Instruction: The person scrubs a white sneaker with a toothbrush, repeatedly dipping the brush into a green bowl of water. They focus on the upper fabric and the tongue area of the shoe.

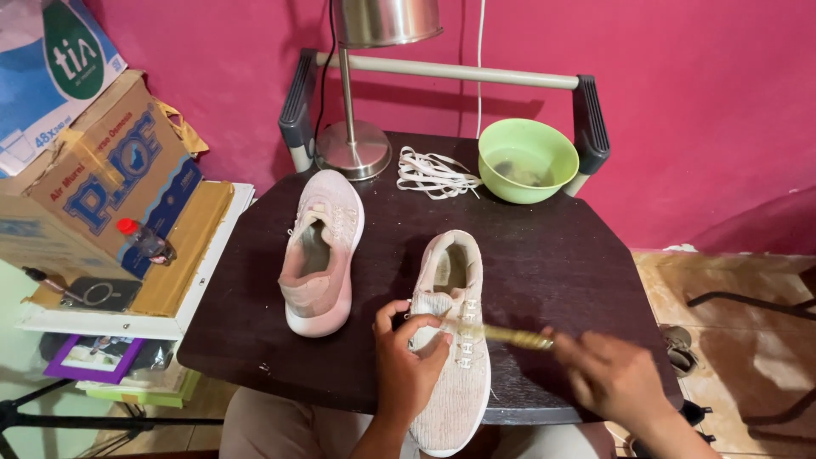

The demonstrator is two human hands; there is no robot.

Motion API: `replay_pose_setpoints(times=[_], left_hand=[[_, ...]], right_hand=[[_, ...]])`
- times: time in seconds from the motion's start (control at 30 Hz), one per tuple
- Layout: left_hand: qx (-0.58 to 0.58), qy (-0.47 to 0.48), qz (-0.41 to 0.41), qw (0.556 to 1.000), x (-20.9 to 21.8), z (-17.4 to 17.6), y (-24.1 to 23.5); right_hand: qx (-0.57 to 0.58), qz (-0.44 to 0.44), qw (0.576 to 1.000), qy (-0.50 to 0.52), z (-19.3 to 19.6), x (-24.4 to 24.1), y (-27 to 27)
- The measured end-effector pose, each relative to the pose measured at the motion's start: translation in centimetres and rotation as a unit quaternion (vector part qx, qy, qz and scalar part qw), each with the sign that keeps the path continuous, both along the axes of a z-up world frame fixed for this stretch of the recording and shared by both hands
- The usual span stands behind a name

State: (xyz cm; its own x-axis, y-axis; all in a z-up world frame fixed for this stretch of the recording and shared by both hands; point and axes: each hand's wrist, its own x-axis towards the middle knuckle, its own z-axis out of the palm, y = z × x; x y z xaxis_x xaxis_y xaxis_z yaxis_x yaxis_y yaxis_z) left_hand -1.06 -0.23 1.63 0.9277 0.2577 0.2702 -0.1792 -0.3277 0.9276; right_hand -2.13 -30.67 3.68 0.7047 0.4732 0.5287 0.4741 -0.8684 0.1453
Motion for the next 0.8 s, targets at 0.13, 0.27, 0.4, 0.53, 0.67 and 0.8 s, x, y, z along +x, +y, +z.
replay_pose_setpoints(times=[0.13,0.27,0.4,0.53,0.67,0.8], left_hand=[[-0.087,0.051,-0.030,0.995,-0.2,1.1,0.0],[-0.066,0.052,-0.019,0.996,0.0,0.5,0.0],[0.004,0.018,0.000,1.000,0.0,-0.4,0.1],[0.022,0.005,0.010,1.000,-0.1,0.0,0.1],[0.051,-0.022,0.016,0.998,-0.1,-0.2,-0.1],[0.042,-0.007,0.023,0.999,-0.3,0.1,-0.2]], right_hand=[[0.002,-0.111,0.992,0.062,-2.2,0.9,-0.7],[-0.009,0.005,0.999,0.041,-2.0,0.7,-1.3],[0.032,-0.090,0.992,0.087,-1.6,1.0,-1.1],[0.211,-0.025,0.943,0.255,-0.5,1.0,-2.0],[0.210,-0.024,0.908,0.361,2.2,0.5,-0.2],[0.273,-0.027,0.879,0.390,2.2,0.8,-0.9]])
